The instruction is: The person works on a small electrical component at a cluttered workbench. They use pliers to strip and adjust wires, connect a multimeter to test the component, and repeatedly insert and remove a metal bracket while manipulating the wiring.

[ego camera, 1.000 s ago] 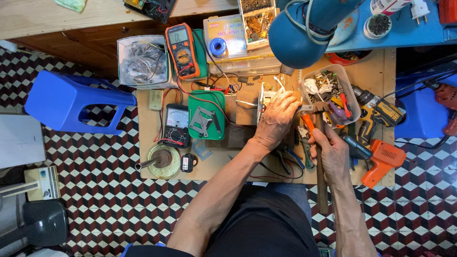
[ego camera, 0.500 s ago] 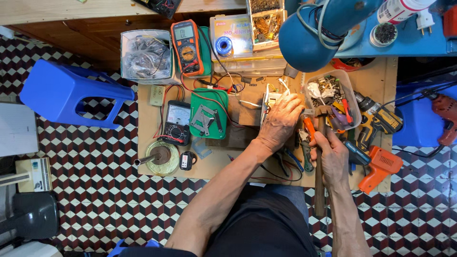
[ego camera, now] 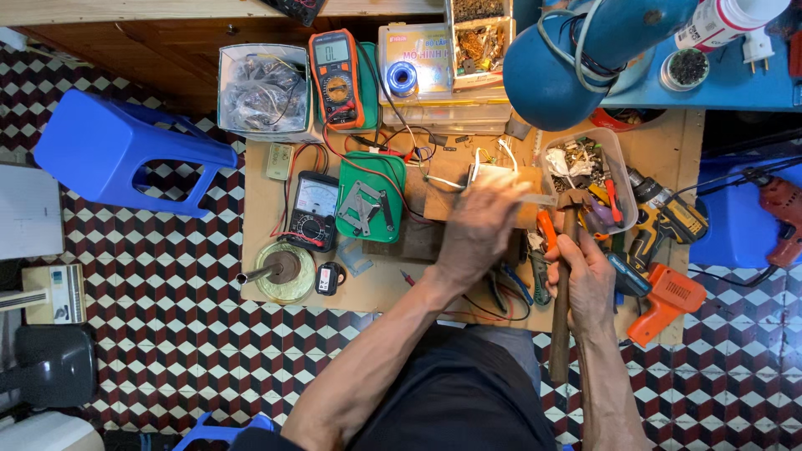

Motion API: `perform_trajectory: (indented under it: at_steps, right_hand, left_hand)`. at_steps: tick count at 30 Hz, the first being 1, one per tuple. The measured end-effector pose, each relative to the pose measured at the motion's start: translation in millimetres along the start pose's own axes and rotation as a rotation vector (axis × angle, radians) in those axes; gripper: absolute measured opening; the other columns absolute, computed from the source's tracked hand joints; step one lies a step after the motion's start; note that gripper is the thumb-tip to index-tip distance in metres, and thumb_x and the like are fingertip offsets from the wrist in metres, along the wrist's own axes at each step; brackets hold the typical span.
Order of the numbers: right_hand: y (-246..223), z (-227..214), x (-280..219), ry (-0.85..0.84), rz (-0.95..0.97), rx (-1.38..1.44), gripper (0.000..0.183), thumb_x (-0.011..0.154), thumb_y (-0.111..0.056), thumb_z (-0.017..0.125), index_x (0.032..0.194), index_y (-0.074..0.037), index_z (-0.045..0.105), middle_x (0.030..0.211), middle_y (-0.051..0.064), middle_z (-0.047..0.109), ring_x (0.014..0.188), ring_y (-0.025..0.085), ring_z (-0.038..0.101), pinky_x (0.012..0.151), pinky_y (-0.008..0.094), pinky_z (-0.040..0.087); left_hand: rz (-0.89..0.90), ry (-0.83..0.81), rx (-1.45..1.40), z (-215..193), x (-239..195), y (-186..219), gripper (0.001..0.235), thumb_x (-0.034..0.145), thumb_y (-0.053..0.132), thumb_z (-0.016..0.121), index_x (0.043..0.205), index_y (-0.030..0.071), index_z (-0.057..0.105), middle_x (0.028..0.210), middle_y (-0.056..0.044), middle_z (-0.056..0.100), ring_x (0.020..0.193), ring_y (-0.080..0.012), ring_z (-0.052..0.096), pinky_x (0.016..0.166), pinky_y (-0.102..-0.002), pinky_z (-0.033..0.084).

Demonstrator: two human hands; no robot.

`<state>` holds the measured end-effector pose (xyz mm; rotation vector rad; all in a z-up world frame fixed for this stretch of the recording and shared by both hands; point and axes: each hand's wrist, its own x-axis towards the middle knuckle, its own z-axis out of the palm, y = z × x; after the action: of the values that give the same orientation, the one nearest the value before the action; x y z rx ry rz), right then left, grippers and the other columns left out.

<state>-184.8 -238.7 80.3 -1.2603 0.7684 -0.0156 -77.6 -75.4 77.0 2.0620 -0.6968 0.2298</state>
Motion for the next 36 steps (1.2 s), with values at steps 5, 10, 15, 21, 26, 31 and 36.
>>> perform_trajectory:
  at_steps: [5, 10, 15, 21, 26, 31, 36]
  right_hand:
    - [1.7, -1.1, 4.3, 0.065, 0.002, 0.123, 0.030, 0.102, -0.029, 0.063, 0.121, -0.005, 0.061, 0.080, 0.002, 0.057, 0.053, 0.007, 0.054, 0.041, 0.022, 0.042]
    - [-2.9, 12.4, 27.3, 0.110, 0.060, 0.148, 0.033, 0.100, -0.033, 0.072, 0.106, -0.004, 0.059, 0.075, 0.002, 0.052, 0.048, 0.009, 0.050, 0.037, 0.026, 0.040]
    - [-3.9, 30.5, 52.7, 0.051, -0.089, 0.223, 0.027, 0.092, -0.026, 0.074, 0.103, -0.008, 0.057, 0.083, 0.002, 0.063, 0.051, 0.008, 0.054, 0.037, 0.024, 0.043]
    - [7.6, 42.3, 72.2, 0.129, -0.144, 0.138, 0.019, 0.092, -0.010, 0.071, 0.102, 0.000, 0.058, 0.084, 0.008, 0.063, 0.059, 0.014, 0.065, 0.043, 0.025, 0.049]
    - [16.7, 34.4, 82.0, 0.136, -0.142, 0.183, 0.012, 0.091, -0.006, 0.070, 0.095, 0.002, 0.061, 0.082, 0.009, 0.065, 0.064, 0.017, 0.070, 0.049, 0.025, 0.054]
    - [12.1, 24.0, 85.8, 0.156, -0.153, 0.195, 0.011, 0.092, -0.005, 0.069, 0.094, 0.002, 0.060, 0.082, 0.010, 0.065, 0.065, 0.018, 0.070, 0.050, 0.027, 0.054]
    - [-20.2, -8.1, 72.7, 0.210, -0.165, 0.251, 0.017, 0.098, -0.008, 0.070, 0.100, 0.004, 0.059, 0.081, 0.011, 0.062, 0.063, 0.016, 0.063, 0.052, 0.028, 0.050]
  left_hand:
    - [-0.887, 0.116, -0.422, -20.5, -8.9, -32.5, 0.035, 0.100, 0.029, 0.062, 0.126, 0.005, 0.068, 0.108, -0.010, 0.078, 0.096, -0.0160, 0.075, 0.082, -0.031, 0.059]
    - [-0.961, 0.014, -0.617, -9.9, -4.5, -61.8, 0.043, 0.090, 0.030, 0.074, 0.120, -0.001, 0.072, 0.102, -0.009, 0.077, 0.090, -0.0135, 0.072, 0.075, -0.027, 0.057]
    - [-0.988, 0.004, -0.746, -3.1, -10.5, -76.3, 0.044, 0.086, 0.023, 0.080, 0.120, -0.003, 0.072, 0.105, -0.011, 0.077, 0.095, -0.0135, 0.071, 0.085, -0.025, 0.054]
    - [-1.011, 0.005, -0.757, 2.1, -13.9, -83.6, 0.045, 0.086, 0.021, 0.080, 0.123, -0.003, 0.070, 0.107, -0.011, 0.077, 0.098, -0.0131, 0.071, 0.086, -0.023, 0.054]
    - [-1.011, 0.012, -0.746, 8.1, -15.3, -81.0, 0.042, 0.089, 0.018, 0.078, 0.123, -0.004, 0.068, 0.105, -0.014, 0.077, 0.096, -0.0148, 0.072, 0.084, -0.024, 0.054]
    - [-0.997, 0.021, -0.759, 9.4, -18.3, -80.4, 0.044, 0.091, 0.017, 0.074, 0.128, -0.004, 0.062, 0.107, -0.013, 0.076, 0.097, -0.0138, 0.070, 0.085, -0.024, 0.055]
    - [-1.000, 0.001, -0.756, 8.2, -18.5, -83.8, 0.046, 0.092, 0.017, 0.073, 0.131, -0.004, 0.061, 0.111, -0.014, 0.075, 0.099, -0.0135, 0.070, 0.088, -0.025, 0.054]
